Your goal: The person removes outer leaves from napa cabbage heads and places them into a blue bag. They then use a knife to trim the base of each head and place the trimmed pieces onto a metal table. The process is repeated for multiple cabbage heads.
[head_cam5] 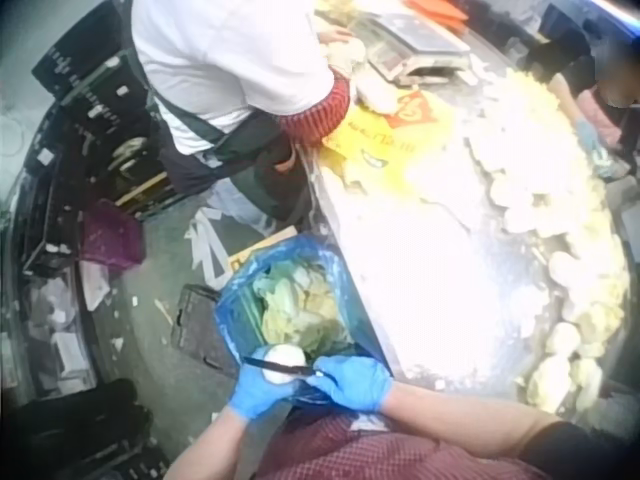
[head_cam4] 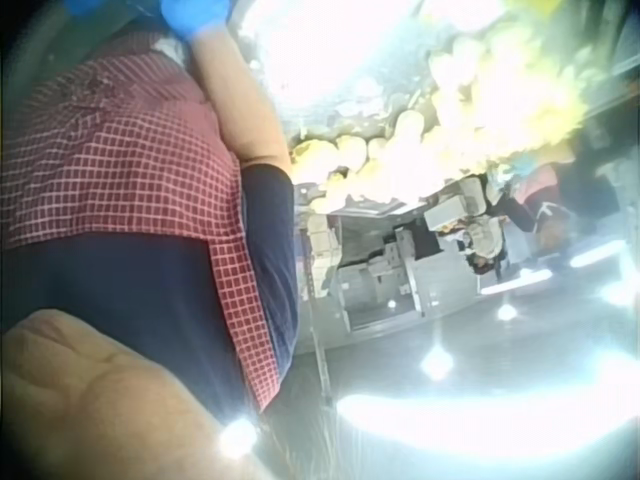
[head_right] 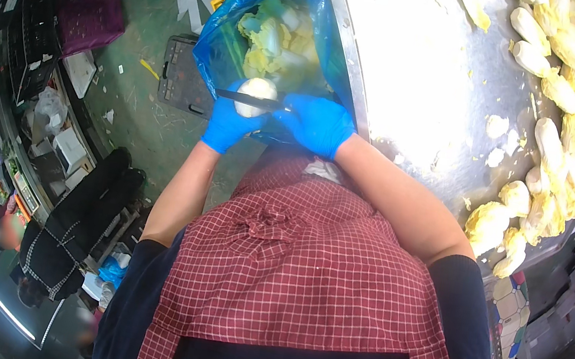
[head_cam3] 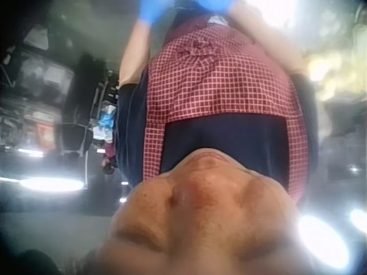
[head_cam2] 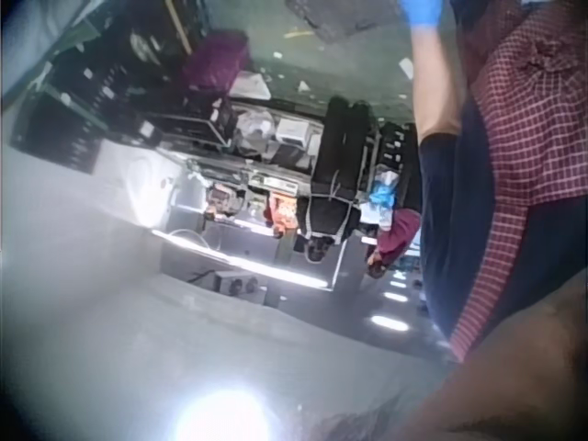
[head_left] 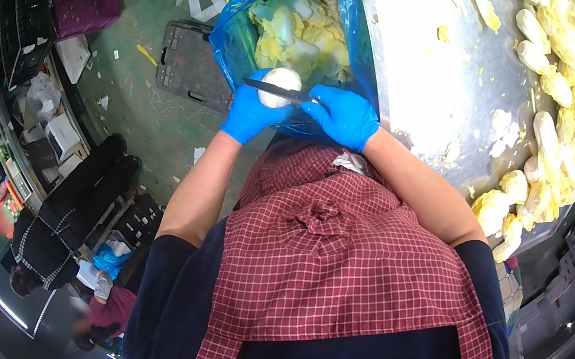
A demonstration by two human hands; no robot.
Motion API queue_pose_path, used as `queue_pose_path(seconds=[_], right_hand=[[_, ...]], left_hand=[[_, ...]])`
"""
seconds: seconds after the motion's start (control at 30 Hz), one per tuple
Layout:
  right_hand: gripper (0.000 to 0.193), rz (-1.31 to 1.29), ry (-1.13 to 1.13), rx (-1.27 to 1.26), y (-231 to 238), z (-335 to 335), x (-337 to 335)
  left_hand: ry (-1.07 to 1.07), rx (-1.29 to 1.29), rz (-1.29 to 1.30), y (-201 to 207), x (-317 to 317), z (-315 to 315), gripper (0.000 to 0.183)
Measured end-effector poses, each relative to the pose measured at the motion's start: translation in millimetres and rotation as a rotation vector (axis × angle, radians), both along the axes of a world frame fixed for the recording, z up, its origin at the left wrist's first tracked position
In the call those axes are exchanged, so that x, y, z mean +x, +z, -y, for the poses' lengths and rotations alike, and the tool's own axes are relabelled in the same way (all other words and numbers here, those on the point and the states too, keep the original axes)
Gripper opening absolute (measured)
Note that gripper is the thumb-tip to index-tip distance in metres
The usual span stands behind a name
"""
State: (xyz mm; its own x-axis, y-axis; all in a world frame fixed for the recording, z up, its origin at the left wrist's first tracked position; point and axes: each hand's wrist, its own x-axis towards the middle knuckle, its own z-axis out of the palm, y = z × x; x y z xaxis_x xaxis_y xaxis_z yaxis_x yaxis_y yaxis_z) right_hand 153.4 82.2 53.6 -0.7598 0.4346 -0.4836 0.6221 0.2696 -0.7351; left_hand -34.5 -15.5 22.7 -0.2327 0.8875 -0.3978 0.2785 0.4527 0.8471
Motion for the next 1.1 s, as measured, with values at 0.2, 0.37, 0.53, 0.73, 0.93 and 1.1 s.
queue_pose_path(seconds=[0.2, 0.37, 0.53, 0.73, 0.93, 1.1], right_hand=[[0.035, 0.024, -0.016, -0.026, -10, 3, 0], [0.039, 0.136, -0.085, -0.03, -38, -1, 4], [0.042, 0.156, -0.248, -0.022, -44, 0, 0], [0.027, -0.254, -0.55, -0.037, 4, 7, 19], [0.032, 0.066, -0.583, 0.585, 19, -47, 88], [0.048, -0.302, -0.413, 0.2, 40, -3, 39]], left_hand=[[-0.018, -0.029, 0.053, -6, -3, 3, 0.067], [0.037, 0.019, 0.044, -9, -6, 14, 0.065], [0.094, -0.014, 0.104, 0, -20, 13, 0.068], [0.142, 0.013, 0.245, -15, -16, 0, 0.066], [0.196, 0.054, 0.446, -26, -2, -15, 0.057], [0.114, 0.064, 0.468, -21, 2, -26, 0.052]])
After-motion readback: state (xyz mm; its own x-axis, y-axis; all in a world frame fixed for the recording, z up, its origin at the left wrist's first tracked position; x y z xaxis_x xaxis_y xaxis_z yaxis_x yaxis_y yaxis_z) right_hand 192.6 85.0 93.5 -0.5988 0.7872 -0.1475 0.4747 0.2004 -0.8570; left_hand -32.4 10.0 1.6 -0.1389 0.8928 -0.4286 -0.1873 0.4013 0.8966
